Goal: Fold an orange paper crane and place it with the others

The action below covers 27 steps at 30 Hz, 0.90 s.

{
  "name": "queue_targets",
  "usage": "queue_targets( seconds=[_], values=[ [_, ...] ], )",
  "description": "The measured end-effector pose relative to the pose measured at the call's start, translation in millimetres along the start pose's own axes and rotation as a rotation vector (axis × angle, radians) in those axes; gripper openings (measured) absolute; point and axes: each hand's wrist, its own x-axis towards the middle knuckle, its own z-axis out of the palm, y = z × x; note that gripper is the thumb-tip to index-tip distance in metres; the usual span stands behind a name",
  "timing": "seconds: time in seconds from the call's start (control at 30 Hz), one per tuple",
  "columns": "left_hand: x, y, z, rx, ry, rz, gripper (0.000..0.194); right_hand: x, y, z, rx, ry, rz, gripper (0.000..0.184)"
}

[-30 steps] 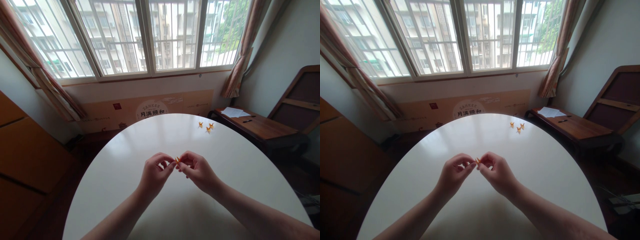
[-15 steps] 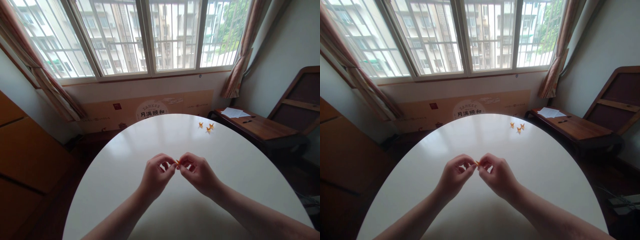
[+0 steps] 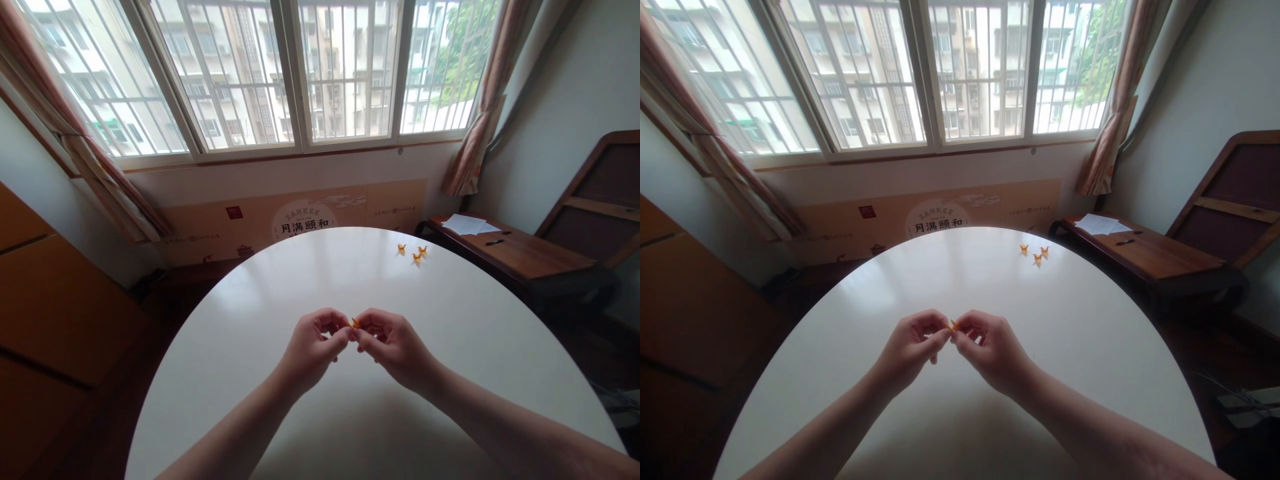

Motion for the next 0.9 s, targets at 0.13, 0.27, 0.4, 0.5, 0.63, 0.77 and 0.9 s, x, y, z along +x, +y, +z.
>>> queue_targets(
  seconds=[0.13, 0.27, 0.4, 0.5, 0.63, 0.77, 0.9],
  values=[
    [0.4, 1.7, 0.7, -0.001, 0.000, -0.005, 0.018, 0.5, 3.8, 0.4, 0.021, 0.011, -0.009, 0.013],
    [-0.5, 2.1, -0.1, 0.050, 0.026, 0.030, 0.022, 0.6, 4.8, -0.8, 0.025, 0.012, 0.002, 0.014],
    [-0.9, 0.2, -2.2, 0.133, 0.052, 0.075, 0.021, 0.3, 1.7, -2.0, -0.043, 0.019, -0.013, 0.013],
    [-0.9, -0.2, -3.4, 0.196, 0.071, 0.106, 0.018, 0.4, 0.2, -3.2, -0.119, 0.038, -0.051, 0.013],
    [-0.9, 1.7, -3.2, 0.175, 0.072, 0.065, 0.021, 0.8, 0.2, -5.3, -0.177, 0.052, -0.079, 0.013],
    [-0.3, 1.5, -3.0, 0.078, 0.022, 0.010, 0.024, 0.8, -1.7, -7.0, -0.180, 0.025, -0.078, 0.013],
    [1.3, -1.2, -4.5, 0.053, -0.020, -0.009, 0.022, 0.9, -3.4, -7.5, -0.173, 0.012, -0.059, 0.013]
  ],
)
